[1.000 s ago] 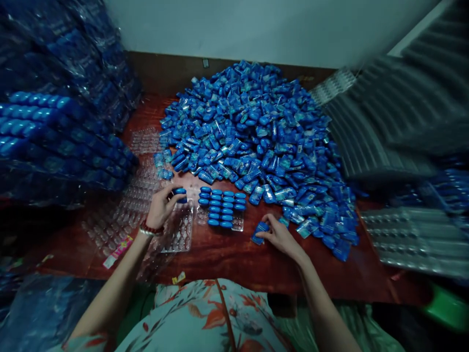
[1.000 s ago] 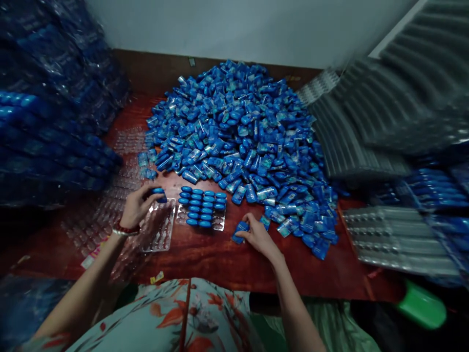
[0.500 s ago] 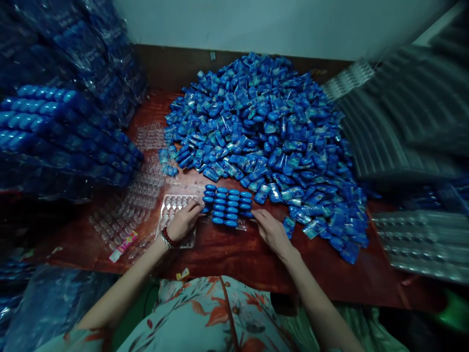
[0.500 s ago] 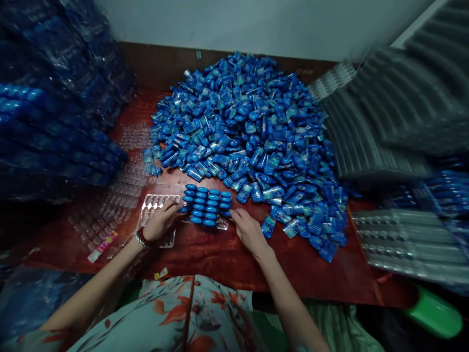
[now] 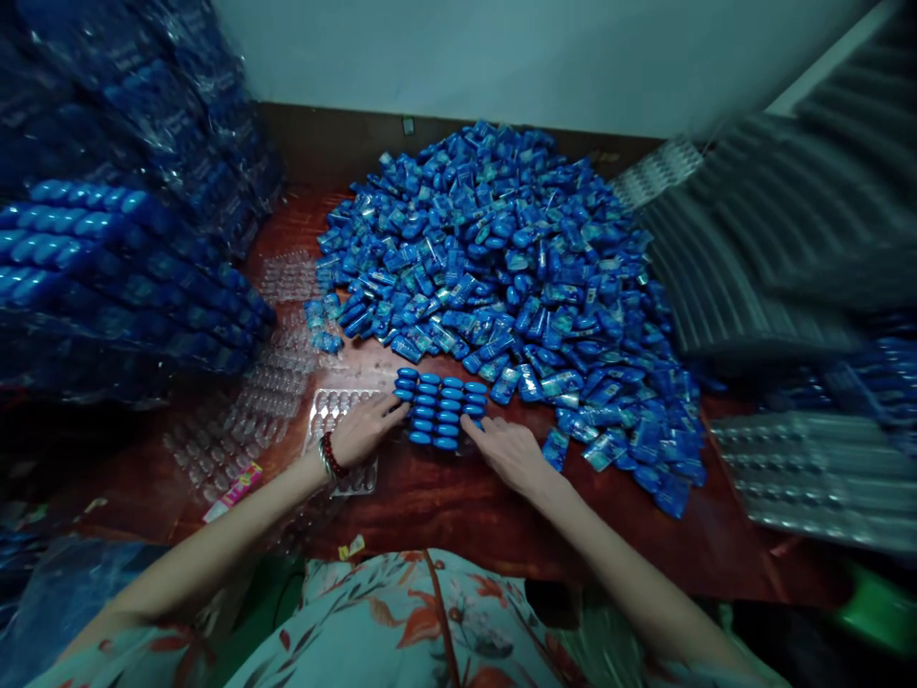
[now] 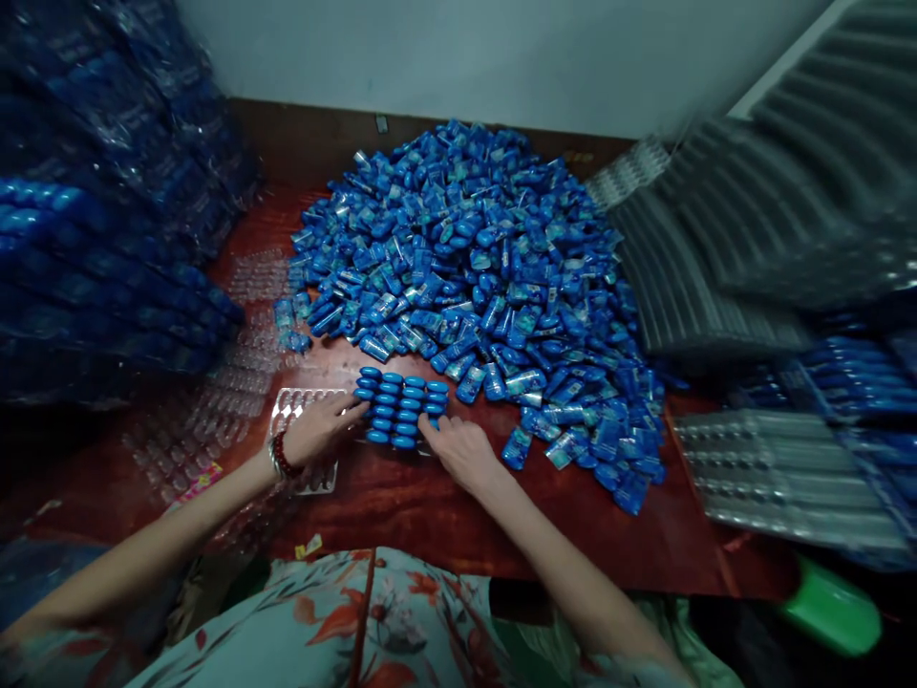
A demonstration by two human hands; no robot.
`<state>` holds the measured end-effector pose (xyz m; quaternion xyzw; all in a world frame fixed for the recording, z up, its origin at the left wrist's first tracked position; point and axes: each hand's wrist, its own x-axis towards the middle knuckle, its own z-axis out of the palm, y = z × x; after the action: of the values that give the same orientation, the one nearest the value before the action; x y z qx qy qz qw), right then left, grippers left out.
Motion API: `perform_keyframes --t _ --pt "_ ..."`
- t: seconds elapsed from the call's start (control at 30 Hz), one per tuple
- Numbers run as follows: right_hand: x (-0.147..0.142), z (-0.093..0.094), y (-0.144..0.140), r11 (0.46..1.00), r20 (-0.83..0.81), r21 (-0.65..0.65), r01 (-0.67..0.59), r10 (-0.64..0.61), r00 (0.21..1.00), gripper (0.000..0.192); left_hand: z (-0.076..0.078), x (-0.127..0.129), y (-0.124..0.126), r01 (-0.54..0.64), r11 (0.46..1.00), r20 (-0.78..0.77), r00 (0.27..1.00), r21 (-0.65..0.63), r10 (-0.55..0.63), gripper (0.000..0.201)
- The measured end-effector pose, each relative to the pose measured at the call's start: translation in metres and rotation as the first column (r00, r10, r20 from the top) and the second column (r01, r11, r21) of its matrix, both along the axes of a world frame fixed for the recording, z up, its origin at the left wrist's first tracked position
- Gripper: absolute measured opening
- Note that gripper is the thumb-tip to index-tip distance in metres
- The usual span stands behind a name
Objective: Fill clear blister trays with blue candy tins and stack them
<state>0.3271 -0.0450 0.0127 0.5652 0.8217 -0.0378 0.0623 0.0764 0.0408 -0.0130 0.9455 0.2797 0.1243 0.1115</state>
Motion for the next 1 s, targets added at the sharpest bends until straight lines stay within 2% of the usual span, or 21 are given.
perform_keyframes --t 0.07,0.17,0.23,0.27,0.4,0.47,0.53,0.63,0.7,0.73,0.8,0.87,0.93,1.0 --pt "0.014 -0.011 -0.007 0.990 -0.143 0.112 0.085 -0.069 0.987 0.034 -0.001 -0.005 -0.001 -0.038 0.999 0.135 0.990 0.030 0.033 0.029" --pt "0.033 -0.022 -0.004 0.905 -0.331 0.236 0.354 -0.268 0.905 0.033 0.004 -0.001 0.016 -0.237 0.970 0.296 0.924 -0.058 0.244 0.028" --pt "0.039 -0.025 0.009 0.849 -0.320 0.230 0.476 -0.396 0.861 0.033 0.009 0.010 0.040 -0.373 0.919 0.269 0.879 -0.131 0.395 0.028" --pt "0.039 -0.025 0.017 0.839 -0.283 0.213 0.501 -0.438 0.854 0.034 0.012 0.018 0.054 -0.426 0.892 0.203 0.870 -0.149 0.450 0.028" --pt "0.030 -0.025 0.042 0.834 -0.138 0.160 0.528 -0.510 0.849 0.042 0.014 0.047 0.094 -0.590 0.797 -0.192 0.803 -0.129 0.564 0.037" --pt "0.029 -0.028 0.042 0.844 -0.098 0.148 0.515 -0.506 0.857 0.035 0.012 0.055 0.102 -0.613 0.783 -0.296 0.771 -0.108 0.563 0.049" --pt "0.033 -0.033 0.032 0.876 -0.096 0.127 0.464 -0.455 0.885 0.027 0.008 0.057 0.103 -0.601 0.792 -0.308 0.778 -0.108 0.548 0.053" --pt "0.041 -0.045 0.000 0.927 -0.190 0.090 0.364 -0.343 0.920 0.028 -0.003 0.049 0.102 -0.579 0.799 -0.247 0.808 -0.161 0.535 0.050" --pt "0.043 -0.054 -0.024 0.942 -0.332 0.066 0.328 -0.290 0.898 0.026 -0.011 0.042 0.102 -0.555 0.796 -0.166 0.832 -0.242 0.529 0.046" --pt "0.042 -0.058 -0.035 0.936 -0.422 0.061 0.347 -0.291 0.859 0.023 -0.015 0.040 0.102 -0.538 0.794 -0.127 0.842 -0.283 0.525 0.042" --pt "0.039 -0.063 -0.050 0.875 -0.598 0.067 0.479 -0.349 0.722 0.018 -0.021 0.035 0.103 -0.503 0.792 -0.068 0.855 -0.347 0.513 0.033" --pt "0.036 -0.064 -0.052 0.758 -0.697 0.092 0.646 -0.414 0.586 0.020 -0.023 0.032 0.103 -0.488 0.787 -0.048 0.859 -0.378 0.510 0.025" --pt "0.036 -0.063 -0.043 0.671 -0.692 0.129 0.730 -0.467 0.551 0.028 -0.019 0.026 0.102 -0.497 0.769 0.006 0.838 -0.403 0.545 0.022" --pt "0.038 -0.061 -0.028 0.668 -0.625 0.145 0.730 -0.510 0.591 0.038 -0.010 0.015 0.096 -0.510 0.739 0.149 0.770 -0.440 0.620 0.024"
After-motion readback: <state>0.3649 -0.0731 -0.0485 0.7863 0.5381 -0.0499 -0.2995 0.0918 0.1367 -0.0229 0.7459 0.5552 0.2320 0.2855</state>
